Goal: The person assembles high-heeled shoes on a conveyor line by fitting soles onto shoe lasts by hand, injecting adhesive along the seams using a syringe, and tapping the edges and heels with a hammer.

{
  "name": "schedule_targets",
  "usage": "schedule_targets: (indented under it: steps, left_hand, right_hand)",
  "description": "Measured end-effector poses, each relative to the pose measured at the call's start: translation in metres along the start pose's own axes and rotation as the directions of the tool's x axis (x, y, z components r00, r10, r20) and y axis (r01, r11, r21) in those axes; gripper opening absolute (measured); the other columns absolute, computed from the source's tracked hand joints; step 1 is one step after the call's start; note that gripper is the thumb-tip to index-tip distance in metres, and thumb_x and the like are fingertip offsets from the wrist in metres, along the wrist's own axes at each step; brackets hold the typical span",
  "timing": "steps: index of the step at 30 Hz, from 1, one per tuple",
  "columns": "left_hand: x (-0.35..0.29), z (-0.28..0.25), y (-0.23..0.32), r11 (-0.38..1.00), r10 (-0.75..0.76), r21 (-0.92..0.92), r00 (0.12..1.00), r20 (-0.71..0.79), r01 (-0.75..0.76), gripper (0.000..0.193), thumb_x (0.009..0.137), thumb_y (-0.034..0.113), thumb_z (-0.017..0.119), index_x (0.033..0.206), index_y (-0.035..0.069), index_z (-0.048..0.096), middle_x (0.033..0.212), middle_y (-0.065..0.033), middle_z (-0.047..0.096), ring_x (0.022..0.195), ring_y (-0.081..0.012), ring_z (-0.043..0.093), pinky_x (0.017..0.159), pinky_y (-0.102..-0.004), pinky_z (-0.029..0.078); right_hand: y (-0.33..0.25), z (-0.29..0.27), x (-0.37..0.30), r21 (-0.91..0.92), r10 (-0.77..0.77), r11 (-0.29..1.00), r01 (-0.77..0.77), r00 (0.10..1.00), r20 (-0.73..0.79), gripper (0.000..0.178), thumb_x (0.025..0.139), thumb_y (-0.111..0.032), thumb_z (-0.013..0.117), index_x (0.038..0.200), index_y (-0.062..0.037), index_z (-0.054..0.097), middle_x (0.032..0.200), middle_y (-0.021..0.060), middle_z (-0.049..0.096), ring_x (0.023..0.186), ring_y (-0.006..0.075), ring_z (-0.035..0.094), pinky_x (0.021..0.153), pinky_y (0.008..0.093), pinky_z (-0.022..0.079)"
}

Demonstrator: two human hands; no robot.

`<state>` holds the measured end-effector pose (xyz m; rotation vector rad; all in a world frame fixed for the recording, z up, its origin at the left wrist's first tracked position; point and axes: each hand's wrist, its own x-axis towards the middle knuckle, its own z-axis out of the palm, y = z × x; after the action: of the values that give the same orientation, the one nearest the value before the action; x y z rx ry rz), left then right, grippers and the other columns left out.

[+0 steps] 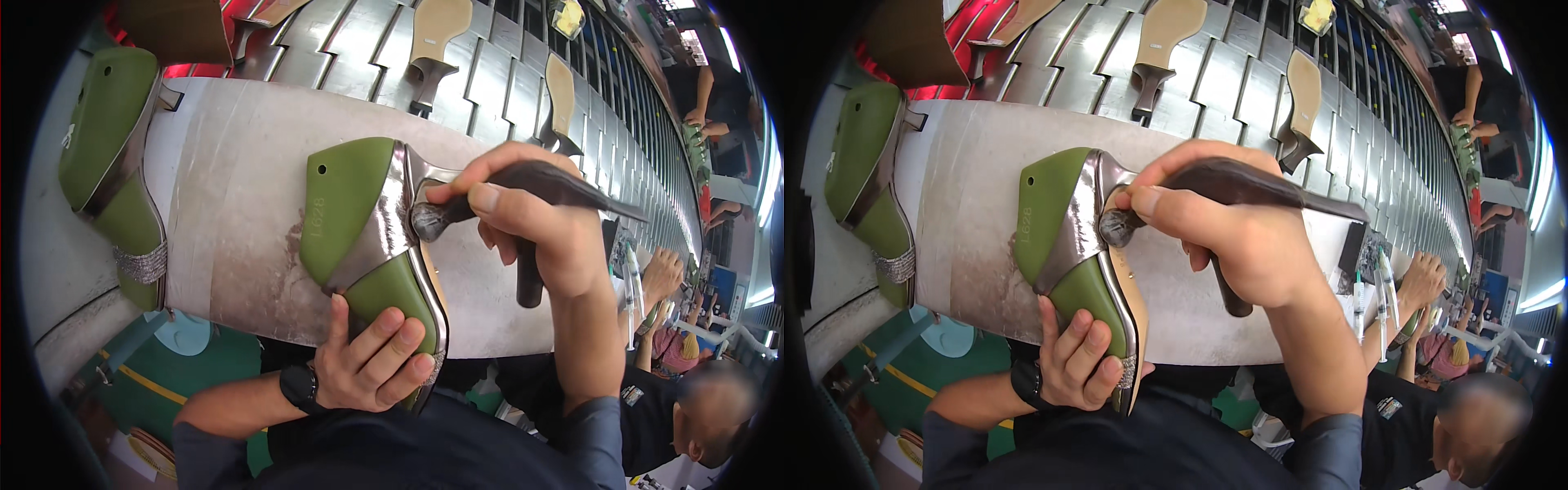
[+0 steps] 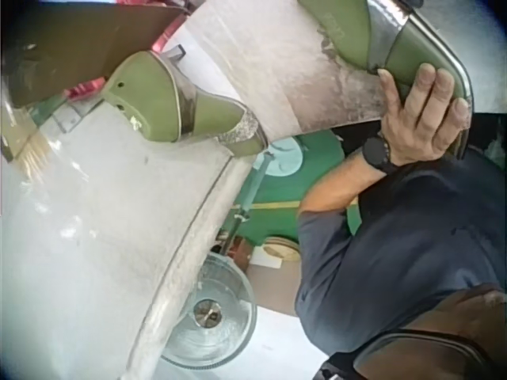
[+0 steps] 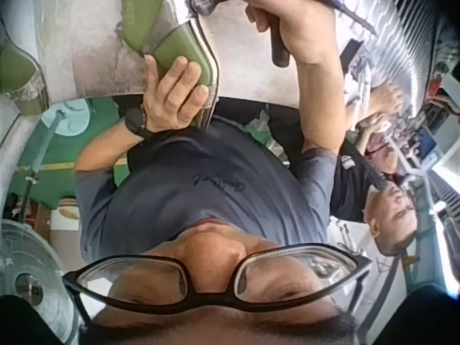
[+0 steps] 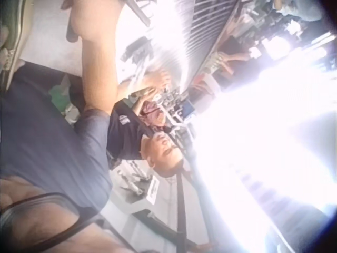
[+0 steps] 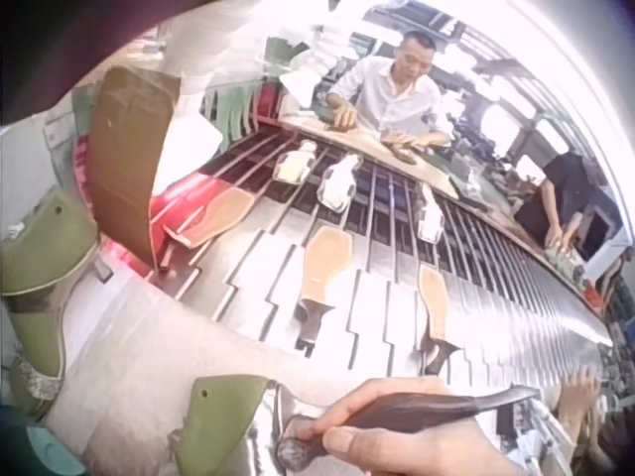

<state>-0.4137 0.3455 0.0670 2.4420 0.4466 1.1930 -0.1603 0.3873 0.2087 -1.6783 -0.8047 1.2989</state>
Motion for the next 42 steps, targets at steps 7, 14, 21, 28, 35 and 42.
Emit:
schedule_targets:
  steps: [7, 14, 21, 28, 35, 42]
  left_hand:
    - [0.002, -0.005, -0.004, 1.0, 0.022, 0.007, 1.0, 0.011, -0.022, 0.051, 0.108, 0.028, 0.061, 0.153, 0.01, 0.047, 0.154, -0.0149, 0.055, 0.147, -0.0356, 0.052, 0.12, -0.0784, 0.03]
    - [0.004, -0.011, -0.007, 0.998, 0.061, 0.015, 0.997, 0.041, -0.062, 0.047, 0.106, 0.02, 0.062, 0.149, 0.006, 0.048, 0.151, -0.0225, 0.056, 0.143, -0.0416, 0.054, 0.116, -0.0796, 0.033]
    - [0.007, -0.019, -0.016, 0.989, 0.149, 0.002, 0.986, 0.081, -0.149, 0.099, 0.096, 0.051, 0.077, 0.162, -0.002, 0.028, 0.159, -0.0366, 0.041, 0.147, -0.0542, 0.045, 0.121, -0.074, 0.028]
    - [-0.005, -0.083, -0.009, 0.591, -0.651, -0.621, 0.759, 0.008, 0.514, 0.069, 0.104, 0.033, 0.071, 0.15, -0.014, 0.048, 0.156, -0.0291, 0.054, 0.141, -0.0307, 0.057, 0.12, -0.0428, 0.042]
    - [0.003, -0.144, -0.042, 0.012, -0.537, -0.912, 0.771, 0.341, 0.411, 0.07, 0.102, 0.04, 0.074, 0.145, -0.01, 0.054, 0.144, -0.0256, 0.064, 0.137, -0.0387, 0.061, 0.118, -0.053, 0.045]
    - [0.04, -0.132, -0.05, 0.124, -0.607, -0.839, 0.709, 0.359, 0.53, 0.059, 0.101, 0.011, 0.074, 0.15, -0.009, 0.049, 0.15, -0.0283, 0.058, 0.14, -0.0376, 0.059, 0.119, -0.0488, 0.045]
  right_hand:
    - [-0.006, -0.002, -0.006, -0.148, -0.028, 0.988, 0.041, 0.995, 0.091, 0.027, 0.088, -0.025, 0.078, 0.097, -0.0003, 0.078, 0.079, 0.0019, 0.074, 0.054, 0.0049, 0.056, 0.048, 0.0219, 0.045]
    - [-0.012, -0.003, -0.009, -0.168, -0.002, 0.985, 0.033, 0.983, 0.183, 0.024, 0.086, -0.025, 0.076, 0.096, -0.0037, 0.08, 0.077, -0.0007, 0.069, 0.057, 0.0052, 0.056, 0.049, 0.0227, 0.046]
    - [0.013, -0.009, -0.05, -0.229, -0.142, 0.958, 0.173, 0.98, 0.142, 0.019, 0.088, -0.014, 0.076, 0.103, -0.0018, 0.075, 0.099, 0.0102, 0.08, 0.073, 0.0144, 0.067, 0.064, 0.0292, 0.056]
    - [0.057, 0.0, -0.141, -0.888, -0.567, 0.309, 0.339, 0.816, 0.114, 0.052, 0.082, 0.0, 0.071, 0.134, 0.0007, 0.066, 0.133, 0.0233, 0.069, 0.117, 0.0396, 0.068, 0.103, 0.0475, 0.053]
    - [0.117, 0.034, -0.141, 0.757, -0.045, 0.652, -0.033, 0.996, 0.082, 0.072, 0.111, -0.054, 0.039, 0.158, 0.0019, 0.041, 0.131, 0.0292, 0.07, 0.104, 0.0441, 0.076, 0.083, 0.0469, 0.067]
    - [0.117, 0.064, -0.151, 0.863, -0.246, 0.5, 0.075, 0.968, 0.058, 0.068, 0.104, -0.044, 0.051, 0.152, 0.0046, 0.047, 0.134, 0.0271, 0.068, 0.107, 0.0429, 0.075, 0.085, 0.0476, 0.065]
